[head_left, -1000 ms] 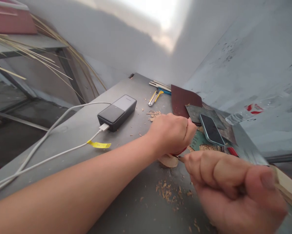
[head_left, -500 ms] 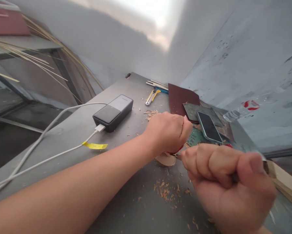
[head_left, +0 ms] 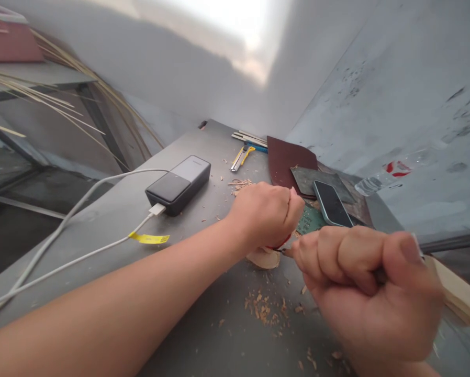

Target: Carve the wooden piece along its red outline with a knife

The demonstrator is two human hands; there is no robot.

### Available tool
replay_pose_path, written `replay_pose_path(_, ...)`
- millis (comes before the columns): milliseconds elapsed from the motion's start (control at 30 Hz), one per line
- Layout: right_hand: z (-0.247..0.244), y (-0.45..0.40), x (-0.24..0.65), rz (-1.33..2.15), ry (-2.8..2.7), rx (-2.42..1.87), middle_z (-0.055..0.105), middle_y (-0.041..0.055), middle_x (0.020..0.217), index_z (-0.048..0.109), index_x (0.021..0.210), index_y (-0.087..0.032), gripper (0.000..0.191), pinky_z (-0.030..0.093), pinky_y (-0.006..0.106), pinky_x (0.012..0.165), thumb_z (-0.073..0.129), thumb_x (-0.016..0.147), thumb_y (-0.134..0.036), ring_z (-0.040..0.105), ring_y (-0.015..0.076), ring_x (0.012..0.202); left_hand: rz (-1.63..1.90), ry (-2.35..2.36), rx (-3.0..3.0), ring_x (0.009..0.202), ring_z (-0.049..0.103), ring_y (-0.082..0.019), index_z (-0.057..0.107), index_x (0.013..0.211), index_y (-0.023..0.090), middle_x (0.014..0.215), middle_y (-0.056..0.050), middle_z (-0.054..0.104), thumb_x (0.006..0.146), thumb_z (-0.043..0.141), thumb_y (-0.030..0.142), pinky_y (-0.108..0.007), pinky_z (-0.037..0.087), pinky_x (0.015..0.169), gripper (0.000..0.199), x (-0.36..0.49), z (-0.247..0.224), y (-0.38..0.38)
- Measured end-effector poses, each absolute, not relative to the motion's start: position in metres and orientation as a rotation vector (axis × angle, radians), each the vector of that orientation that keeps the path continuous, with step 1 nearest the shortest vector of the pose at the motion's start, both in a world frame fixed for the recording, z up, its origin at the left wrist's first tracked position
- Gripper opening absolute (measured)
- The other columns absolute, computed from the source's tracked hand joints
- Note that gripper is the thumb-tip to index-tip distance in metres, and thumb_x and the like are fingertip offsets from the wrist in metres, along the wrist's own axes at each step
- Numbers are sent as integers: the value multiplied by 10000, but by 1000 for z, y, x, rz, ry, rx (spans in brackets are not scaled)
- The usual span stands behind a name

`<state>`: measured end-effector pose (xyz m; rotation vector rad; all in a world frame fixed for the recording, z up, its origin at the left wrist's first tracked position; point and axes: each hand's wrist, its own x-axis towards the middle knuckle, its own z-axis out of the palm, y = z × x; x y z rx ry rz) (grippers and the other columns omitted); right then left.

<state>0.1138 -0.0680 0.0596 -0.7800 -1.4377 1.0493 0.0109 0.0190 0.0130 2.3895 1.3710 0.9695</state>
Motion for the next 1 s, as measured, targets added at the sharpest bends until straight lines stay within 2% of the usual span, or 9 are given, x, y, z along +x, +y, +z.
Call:
replay_pose_path(133, 58, -74, 112, 928, -1390, -732, 217, -44, 442, 260, 547, -195, 594, 350, 349, 428, 402, 1073, -432, 265, 122, 395, 950, 1373, 2397, 654, 679, -245, 699, 688, 175, 731, -106, 766, 1001, 285, 319, -344, 349, 565, 539, 10, 13, 20)
replay_pose_path(300, 46, -64, 114, 1053, -1405, -726, 215, -35, 451, 270, 527, -192, 594, 278, 331, 431, 489, 1010, -457, 266, 120, 420, 975, 1355, 2402, 656, 680, -238, 698, 687, 176, 736, -103, 765, 1001, 280, 313, -337, 354, 566, 540, 11, 12, 20)
replay_pose_path(433, 53, -64, 115, 1096, -1467, -772, 227, -28, 448, 269, 528, -192, 601, 311, 334, 433, 440, 1021, -491, 291, 125, 422, 990, 1366, 2387, 644, 674, -236, 688, 667, 180, 721, -99, 762, 1003, 278, 317, -339, 347, 562, 547, 11, 11, 20)
replay_pose_path(600, 51, -72, 113, 944, -1412, -707, 202, -48, 465, 242, 578, -204, 548, 352, 341, 439, 405, 1063, -403, 265, 121, 406, 947, 1376, 2389, 650, 671, -245, 701, 683, 177, 732, -104, 765, 995, 284, 319, -351, 318, 561, 540, 12, 13, 19)
replay_pose_path(633, 47, -71, 112, 964, -1391, -671, 195, -47, 466, 256, 574, -205, 540, 317, 336, 425, 413, 1053, -399, 247, 124, 406, 958, 1368, 2386, 644, 668, -245, 701, 681, 178, 731, -104, 765, 991, 286, 315, -352, 310, 557, 536, 12, 13, 19)
replay_pose_path(733, 39, -66, 111, 1073, -1473, -681, 223, -32, 453, 293, 552, -197, 554, 269, 325, 417, 423, 1027, -453, 259, 126, 416, 1011, 1353, 2374, 609, 651, -246, 694, 659, 187, 701, -104, 756, 984, 280, 305, -357, 286, 545, 539, 12, 11, 20)
replay_pose_path(800, 41, -66, 111, 1091, -1524, -737, 244, -25, 450, 297, 544, -193, 580, 304, 330, 434, 417, 1026, -494, 293, 131, 426, 1016, 1361, 2381, 596, 644, -244, 688, 650, 188, 683, -103, 750, 987, 273, 306, -358, 282, 543, 548, 12, 10, 21)
replay_pose_path(933, 51, -71, 109, 924, -1445, -744, 162, -48, 449, 218, 557, -196, 589, 327, 329, 416, 431, 1059, -418, 254, 120, 396, 962, 1359, 2414, 615, 650, -231, 691, 678, 182, 708, -98, 756, 997, 286, 303, -345, 294, 544, 529, 11, 11, 21)
replay_pose_path(1000, 50, -70, 109, 924, -1439, -736, 137, -51, 443, 210, 547, -195, 614, 303, 326, 400, 442, 1052, -455, 229, 118, 381, 974, 1348, 2418, 610, 646, -230, 693, 681, 182, 708, -99, 756, 997, 286, 302, -344, 289, 541, 528, 11, 11, 21)
